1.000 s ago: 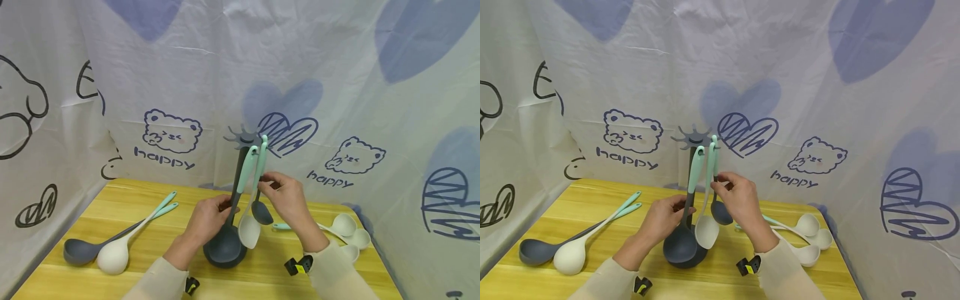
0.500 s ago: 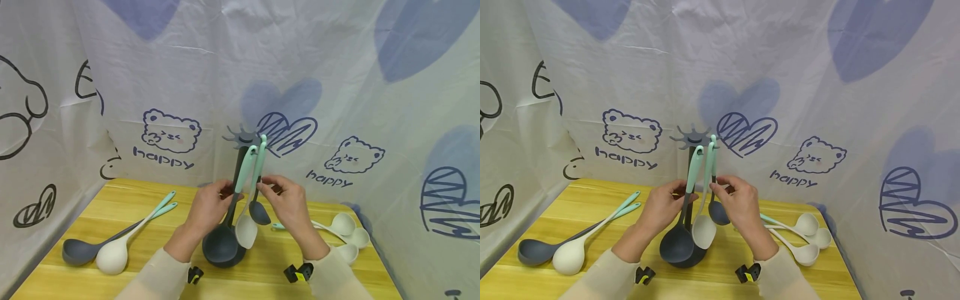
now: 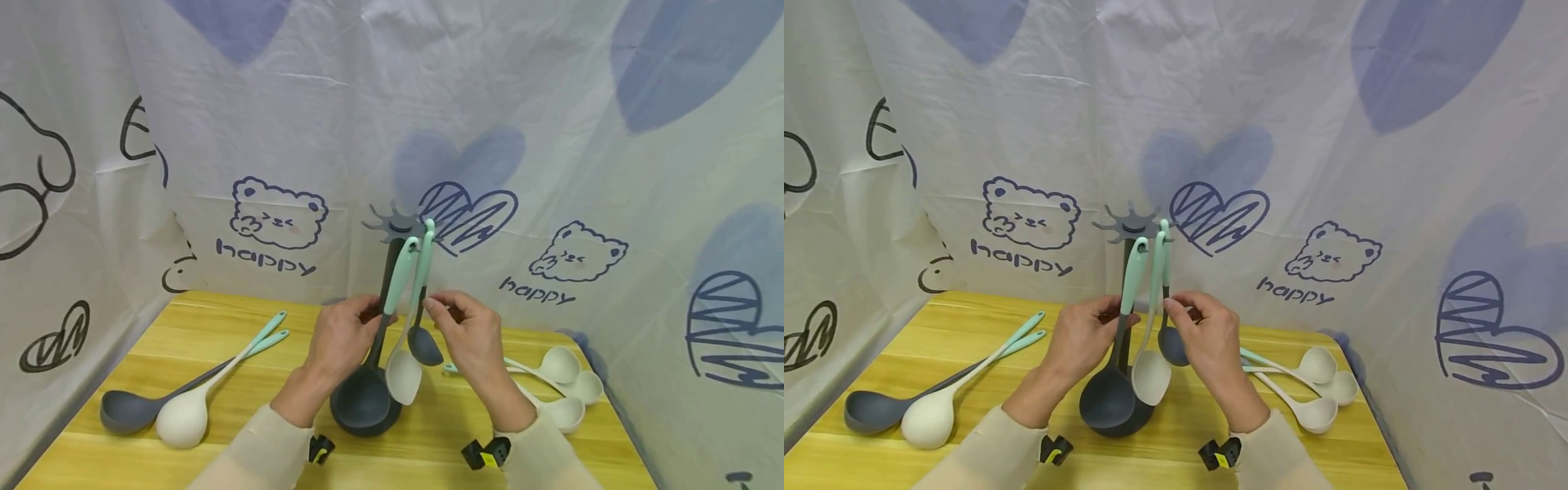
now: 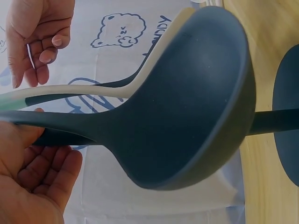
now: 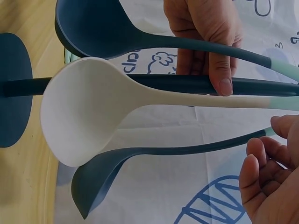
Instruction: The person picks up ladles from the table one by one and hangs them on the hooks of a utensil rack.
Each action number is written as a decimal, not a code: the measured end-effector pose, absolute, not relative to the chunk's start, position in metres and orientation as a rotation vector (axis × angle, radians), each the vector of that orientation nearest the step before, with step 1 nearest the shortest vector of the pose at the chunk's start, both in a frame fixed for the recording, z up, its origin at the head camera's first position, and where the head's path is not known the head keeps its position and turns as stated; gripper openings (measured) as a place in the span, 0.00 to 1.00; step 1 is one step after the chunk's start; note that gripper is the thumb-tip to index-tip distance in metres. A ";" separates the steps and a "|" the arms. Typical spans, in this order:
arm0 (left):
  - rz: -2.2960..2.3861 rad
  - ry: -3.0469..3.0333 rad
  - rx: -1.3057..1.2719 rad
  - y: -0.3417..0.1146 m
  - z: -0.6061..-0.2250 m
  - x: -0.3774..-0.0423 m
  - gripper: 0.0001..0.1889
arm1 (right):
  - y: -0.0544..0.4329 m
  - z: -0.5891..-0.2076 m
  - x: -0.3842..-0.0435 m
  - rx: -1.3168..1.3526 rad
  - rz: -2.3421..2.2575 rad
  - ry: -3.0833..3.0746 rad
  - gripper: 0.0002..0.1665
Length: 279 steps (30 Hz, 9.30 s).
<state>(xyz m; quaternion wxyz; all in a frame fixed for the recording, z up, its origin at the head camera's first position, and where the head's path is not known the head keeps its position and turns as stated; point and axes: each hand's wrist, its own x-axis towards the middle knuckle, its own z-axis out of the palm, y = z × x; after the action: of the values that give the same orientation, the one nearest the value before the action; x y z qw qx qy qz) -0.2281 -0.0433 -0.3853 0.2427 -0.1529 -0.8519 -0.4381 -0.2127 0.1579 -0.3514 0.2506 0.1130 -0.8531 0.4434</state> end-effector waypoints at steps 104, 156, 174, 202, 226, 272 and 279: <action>-1.459 -2.475 -0.501 -0.064 -0.387 -0.236 0.07 | 0.159 -0.361 -0.188 0.388 1.272 -2.124 0.04; -1.734 -2.383 -0.556 -0.070 -0.383 -0.231 0.16 | 0.145 -0.373 -0.179 0.481 1.222 -2.247 0.05; -1.612 -2.343 -0.372 -0.050 -0.382 -0.230 0.10 | 0.193 -0.389 -0.190 0.280 1.054 -2.251 0.02; -1.548 -2.368 -0.358 -0.051 -0.383 -0.229 0.08 | 0.311 -0.448 -0.247 -0.113 0.642 -2.754 0.14; -1.511 -2.385 -0.400 -0.051 -0.381 -0.229 0.09 | 0.354 -0.492 -0.283 -0.174 0.321 -3.133 0.16; -1.509 -2.405 -0.388 -0.052 -0.378 -0.226 0.08 | 0.344 -0.484 -0.270 0.078 0.161 -2.788 0.05; -1.508 -2.411 -0.377 -0.051 -0.378 -0.226 0.08 | 0.332 -0.463 -0.270 0.119 0.200 -2.564 0.08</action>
<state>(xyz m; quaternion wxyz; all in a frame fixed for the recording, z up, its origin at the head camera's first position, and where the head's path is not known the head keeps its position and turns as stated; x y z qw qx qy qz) -0.2260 -0.0512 -0.3779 0.1362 -0.1301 -0.8326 -0.5209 -0.2696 0.3320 -0.4626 0.2796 0.0443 -0.9562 0.0744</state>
